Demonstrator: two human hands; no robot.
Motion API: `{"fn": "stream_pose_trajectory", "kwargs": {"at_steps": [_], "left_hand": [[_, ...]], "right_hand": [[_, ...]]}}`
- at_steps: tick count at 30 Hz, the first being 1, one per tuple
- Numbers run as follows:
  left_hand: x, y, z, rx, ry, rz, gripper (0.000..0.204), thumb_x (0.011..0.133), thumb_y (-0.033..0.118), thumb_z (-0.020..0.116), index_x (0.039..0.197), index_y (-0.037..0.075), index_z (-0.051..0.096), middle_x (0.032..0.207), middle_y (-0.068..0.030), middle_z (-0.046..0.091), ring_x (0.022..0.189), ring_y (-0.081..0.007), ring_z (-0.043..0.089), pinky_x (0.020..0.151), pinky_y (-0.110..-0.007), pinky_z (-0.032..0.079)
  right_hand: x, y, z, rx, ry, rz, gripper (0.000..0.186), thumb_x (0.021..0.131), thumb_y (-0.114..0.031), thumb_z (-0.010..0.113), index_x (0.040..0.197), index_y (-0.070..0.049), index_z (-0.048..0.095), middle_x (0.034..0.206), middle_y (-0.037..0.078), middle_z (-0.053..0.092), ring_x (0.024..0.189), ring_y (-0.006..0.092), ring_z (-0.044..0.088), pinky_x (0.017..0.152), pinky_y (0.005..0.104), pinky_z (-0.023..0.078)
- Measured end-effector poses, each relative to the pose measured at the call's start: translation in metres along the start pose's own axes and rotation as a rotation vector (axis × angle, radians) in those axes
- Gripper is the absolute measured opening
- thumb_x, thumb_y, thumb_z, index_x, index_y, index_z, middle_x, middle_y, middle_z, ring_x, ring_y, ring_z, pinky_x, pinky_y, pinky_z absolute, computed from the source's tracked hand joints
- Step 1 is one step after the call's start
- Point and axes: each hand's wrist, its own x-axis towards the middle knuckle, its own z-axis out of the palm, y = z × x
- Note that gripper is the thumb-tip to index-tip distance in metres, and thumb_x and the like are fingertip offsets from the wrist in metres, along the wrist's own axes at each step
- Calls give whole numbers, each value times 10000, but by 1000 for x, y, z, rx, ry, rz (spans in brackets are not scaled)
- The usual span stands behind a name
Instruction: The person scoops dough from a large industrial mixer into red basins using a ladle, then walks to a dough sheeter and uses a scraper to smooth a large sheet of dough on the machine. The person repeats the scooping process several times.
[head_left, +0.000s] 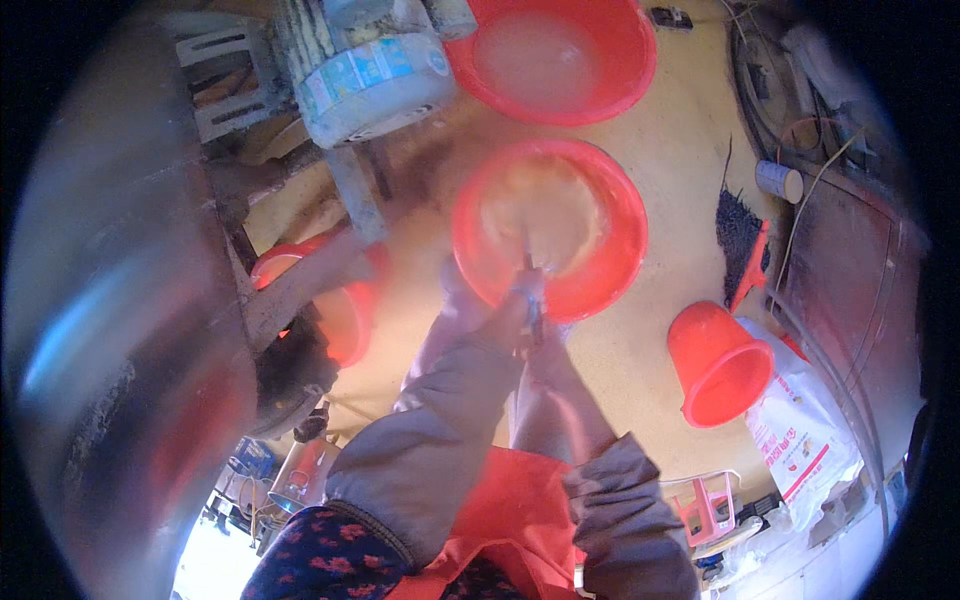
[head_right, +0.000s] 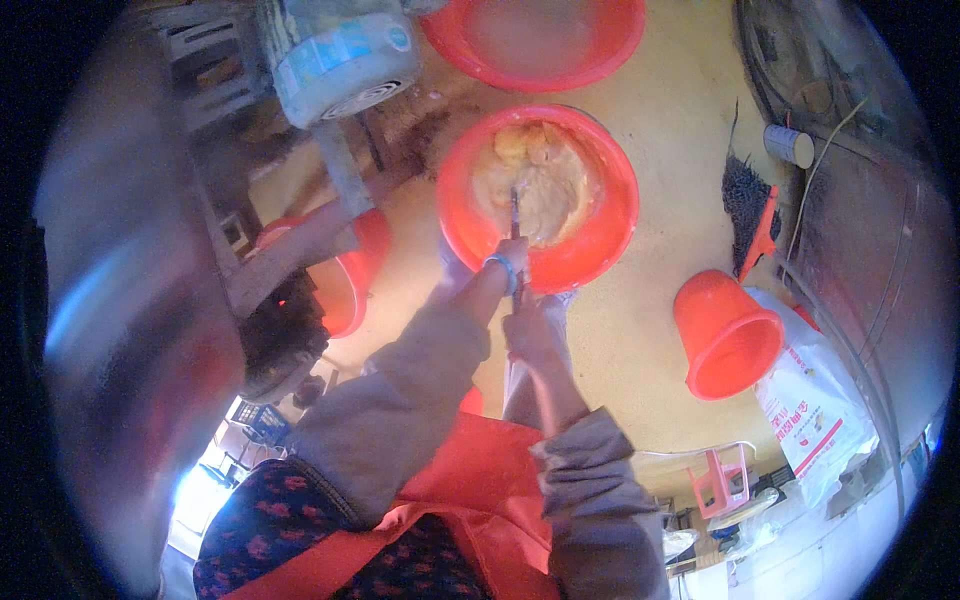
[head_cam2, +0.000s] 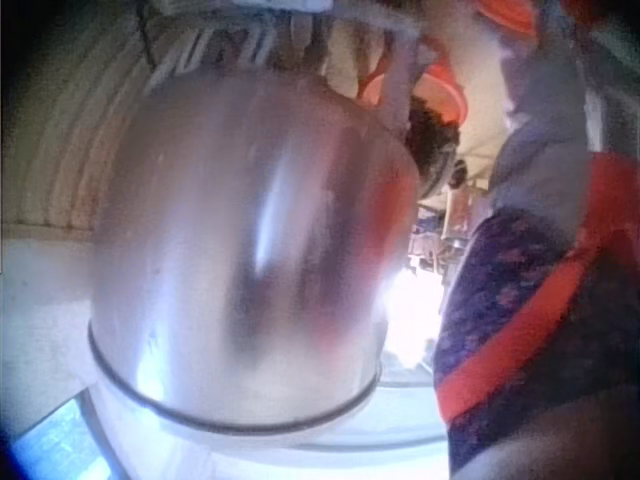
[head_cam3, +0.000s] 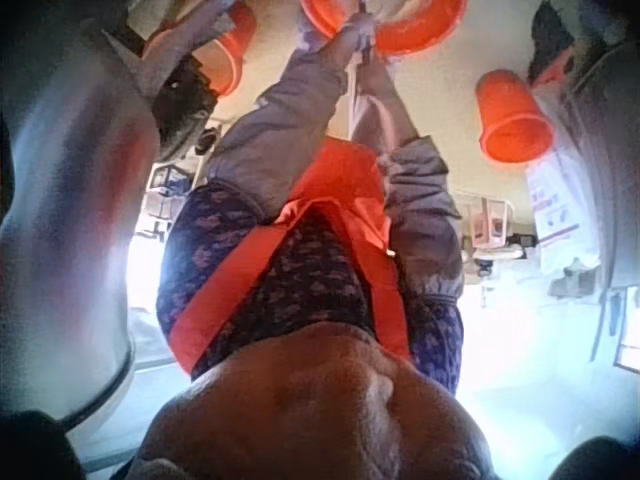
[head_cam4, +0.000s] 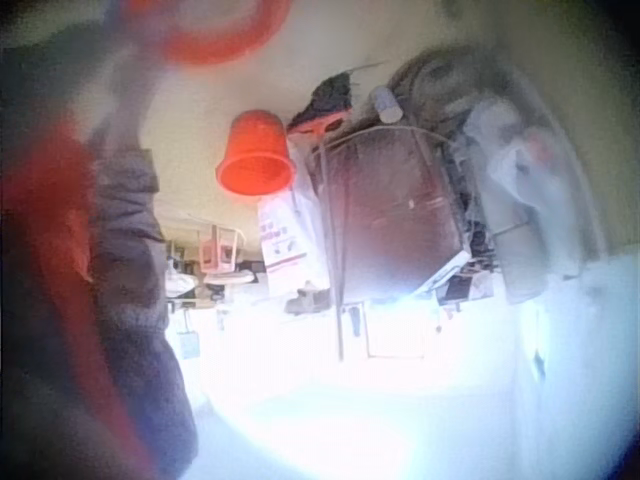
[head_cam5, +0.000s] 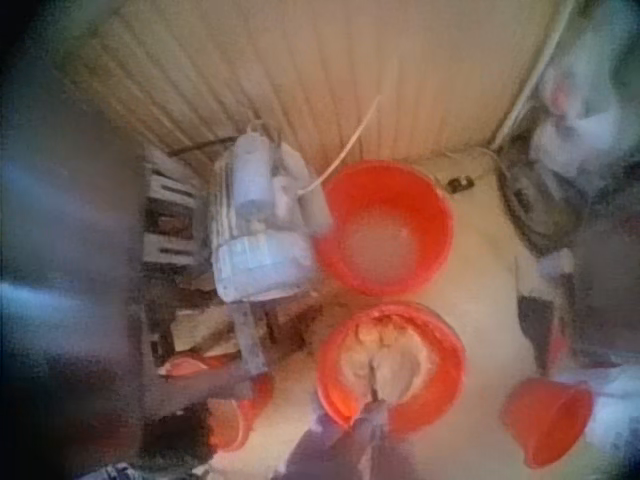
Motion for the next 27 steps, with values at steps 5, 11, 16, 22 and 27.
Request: {"fn": "stream_pose_trajectory", "kwargs": {"at_steps": [5,11,16,22,27], "left_hand": [[0,-49,1,-207,76,-53,298,888,341,470,697,119,417,490,-4,348,363,-148,356,340,-299,313],[-69,-48,29,-671,53,-109,316,909,365,458,694,142,392,494,13,338,362,-125,347,340,-304,323],[-135,-33,56,-594,98,-144,313,926,372,444,722,143,379,503,29,326,372,-110,337,350,-291,320],[-193,-7,89,-839,-9,-193,293,916,375,468,751,148,384,515,38,328,384,-102,324,359,-285,314],[-213,20,111,-1105,-271,-236,290,896,384,503,750,155,400,513,36,343,380,-110,339,365,-284,326]], "right_hand": [[-43,-2,24,-29,321,-257,792,752,11,420,1435,-120,42,1099,269,554,665,416,585,558,477,468],[-112,-19,10,-98,283,-162,826,731,45,417,1442,-115,28,1089,287,550,681,428,583,578,500,436],[-159,-13,4,-104,371,-336,786,747,35,422,1431,-81,54,867,300,591,676,418,595,567,503,448],[-220,-13,-11,-312,195,49,749,811,-68,476,1431,-78,55,801,271,595,659,365,615,562,461,494],[-240,-13,-26,-593,262,202,794,767,-1,477,1443,-133,82,839,266,570,649,378,604,566,456,492]]}}
